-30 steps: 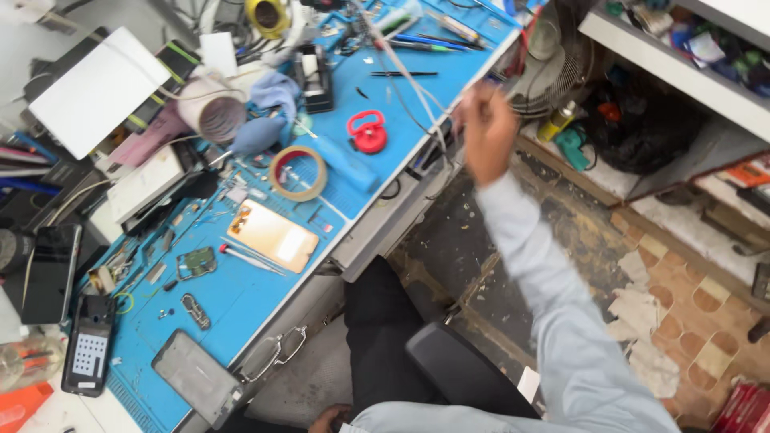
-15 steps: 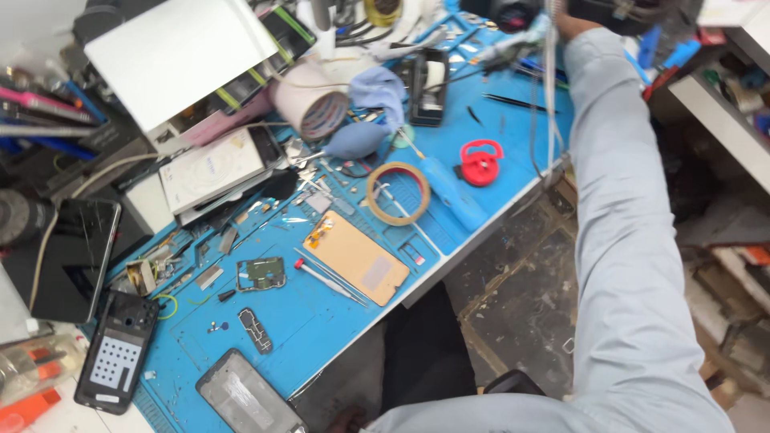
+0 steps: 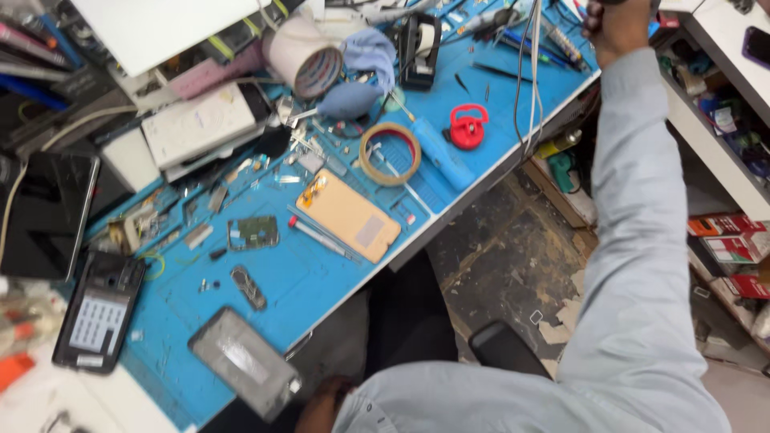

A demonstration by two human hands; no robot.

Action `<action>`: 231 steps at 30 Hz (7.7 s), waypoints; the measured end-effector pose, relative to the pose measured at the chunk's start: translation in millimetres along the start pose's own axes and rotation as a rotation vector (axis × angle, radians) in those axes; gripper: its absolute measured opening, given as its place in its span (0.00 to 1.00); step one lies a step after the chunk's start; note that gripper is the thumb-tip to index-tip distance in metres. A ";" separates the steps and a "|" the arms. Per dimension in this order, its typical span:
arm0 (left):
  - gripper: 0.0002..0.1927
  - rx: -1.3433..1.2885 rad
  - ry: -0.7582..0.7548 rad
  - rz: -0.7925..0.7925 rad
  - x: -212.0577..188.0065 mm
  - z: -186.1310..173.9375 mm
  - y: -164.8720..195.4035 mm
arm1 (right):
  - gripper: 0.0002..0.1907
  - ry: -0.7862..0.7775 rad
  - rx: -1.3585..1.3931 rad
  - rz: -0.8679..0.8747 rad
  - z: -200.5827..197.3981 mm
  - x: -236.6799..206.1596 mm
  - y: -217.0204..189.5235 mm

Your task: The person cleans the inside of a disassembled mobile phone frame using a blue-handled tool and tweezers. They scrape and pick at residue along the edges and corners of the frame while seated at a repair bench.

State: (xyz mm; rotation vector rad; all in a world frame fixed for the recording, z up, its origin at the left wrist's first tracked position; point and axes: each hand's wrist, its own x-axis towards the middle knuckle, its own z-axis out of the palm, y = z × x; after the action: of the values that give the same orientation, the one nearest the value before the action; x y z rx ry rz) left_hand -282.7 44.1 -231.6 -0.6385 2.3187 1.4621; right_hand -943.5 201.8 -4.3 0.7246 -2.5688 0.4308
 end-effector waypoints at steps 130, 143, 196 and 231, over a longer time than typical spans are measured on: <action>0.15 0.660 0.668 0.707 -109.4 -184.0 -5.1 | 0.05 -0.859 0.728 -0.804 -40.3 -321.5 -476.5; 0.14 0.687 0.677 0.705 -110.7 -183.0 -3.8 | 0.05 -0.823 0.642 -0.780 -57.4 -343.0 -441.4; 0.11 0.636 0.625 0.723 -116.1 -180.1 -7.1 | 0.09 -0.952 0.496 -0.773 -94.8 -348.3 -440.8; 0.08 0.600 0.667 0.764 -110.9 -179.8 -14.4 | 0.04 -0.871 0.626 -0.782 -57.2 -345.5 -445.3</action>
State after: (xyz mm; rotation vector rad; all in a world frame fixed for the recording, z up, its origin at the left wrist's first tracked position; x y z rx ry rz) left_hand -187.5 -102.4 -111.9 -0.0322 3.5630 0.6904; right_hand -413.4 6.3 -44.7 2.4644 -2.4987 0.7641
